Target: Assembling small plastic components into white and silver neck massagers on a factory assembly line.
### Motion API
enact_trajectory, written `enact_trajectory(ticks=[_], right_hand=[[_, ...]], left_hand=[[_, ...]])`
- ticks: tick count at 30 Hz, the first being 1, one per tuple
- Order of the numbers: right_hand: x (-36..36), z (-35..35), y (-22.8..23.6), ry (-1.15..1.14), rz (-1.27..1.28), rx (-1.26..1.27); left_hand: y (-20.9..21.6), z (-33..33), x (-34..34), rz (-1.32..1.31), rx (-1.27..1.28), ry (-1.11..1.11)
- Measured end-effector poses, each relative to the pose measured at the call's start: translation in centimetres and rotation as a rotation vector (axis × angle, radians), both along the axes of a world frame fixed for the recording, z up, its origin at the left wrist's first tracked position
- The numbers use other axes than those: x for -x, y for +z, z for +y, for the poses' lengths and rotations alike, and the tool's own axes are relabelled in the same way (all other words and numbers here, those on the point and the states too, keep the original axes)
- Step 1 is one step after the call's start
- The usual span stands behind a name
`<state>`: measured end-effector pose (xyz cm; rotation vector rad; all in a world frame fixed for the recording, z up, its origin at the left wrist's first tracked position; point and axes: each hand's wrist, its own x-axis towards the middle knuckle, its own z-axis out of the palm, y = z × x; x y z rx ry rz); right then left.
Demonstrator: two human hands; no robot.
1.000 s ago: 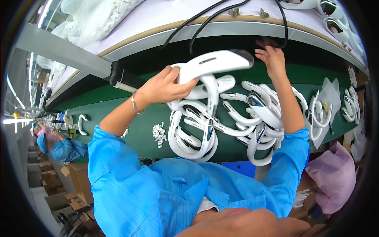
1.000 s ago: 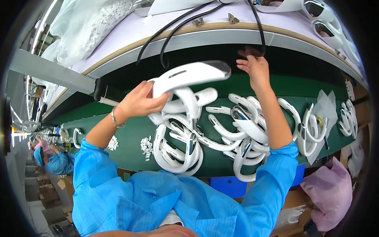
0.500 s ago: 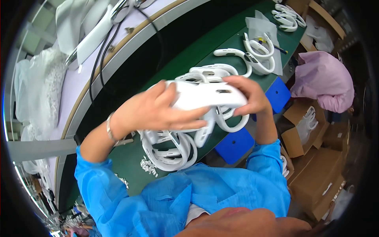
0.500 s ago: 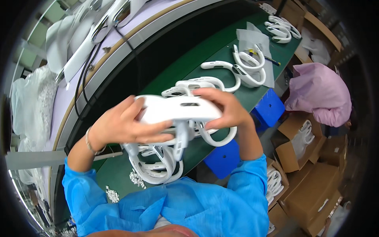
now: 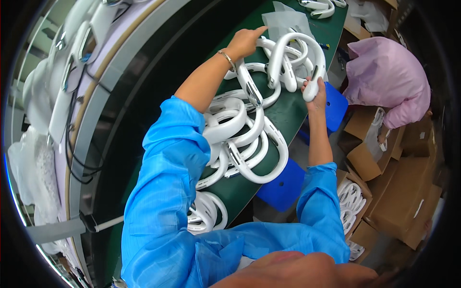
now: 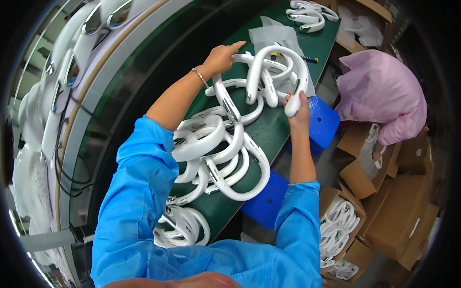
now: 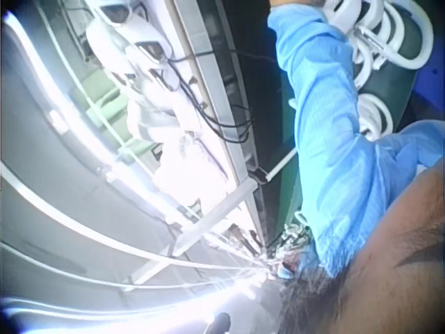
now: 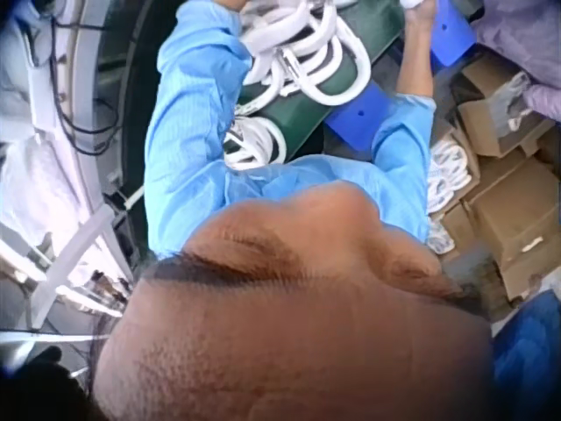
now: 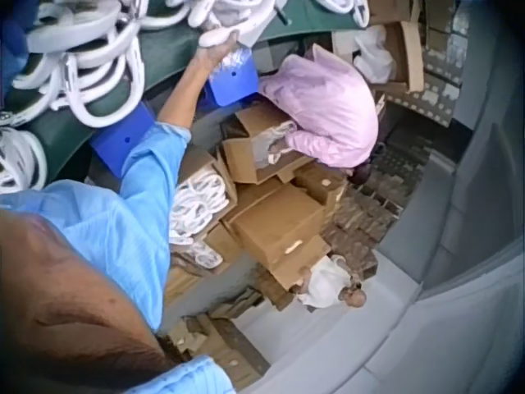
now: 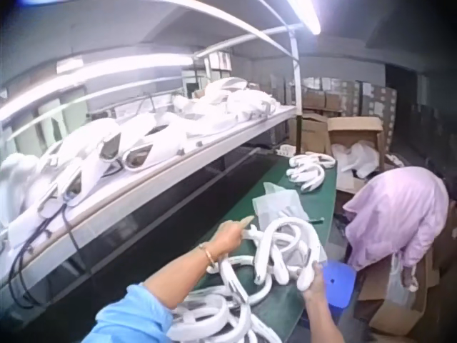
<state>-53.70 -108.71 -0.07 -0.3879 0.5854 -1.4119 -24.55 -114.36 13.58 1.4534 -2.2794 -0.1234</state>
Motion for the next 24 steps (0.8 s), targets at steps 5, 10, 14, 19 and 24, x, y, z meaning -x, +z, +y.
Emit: enact_trajectory(ticks=[5, 10, 14, 19, 24], right_hand=[[-5.5, -1.3, 0.3, -0.231, 0.211, -0.163], [-5.9, -2.6, 2.0, -0.36, 0.259, -0.126], [-6.9, -4.5, 3.6, -0.369, 0.175, -0.288], [-7.4, -9.3, -0.1, -0.454, 0.482, -0.163], [-6.6, -9.7, -1.0, -0.181, 0.748, -0.032]], left_hand=[[-10.3, -2.2, -2.6, 0.126, -0.138, 0.176], [-10.0, -2.4, 0.0, -0.003, -0.21, 0.226], [-9.3, -3.1, -2.3, -0.049, -0.643, 0.39], [-8.6, -1.8, -4.1, 0.105, -0.697, 0.372], [-8.0, 0.7, -4.0, 0.175, -0.705, 0.446]])
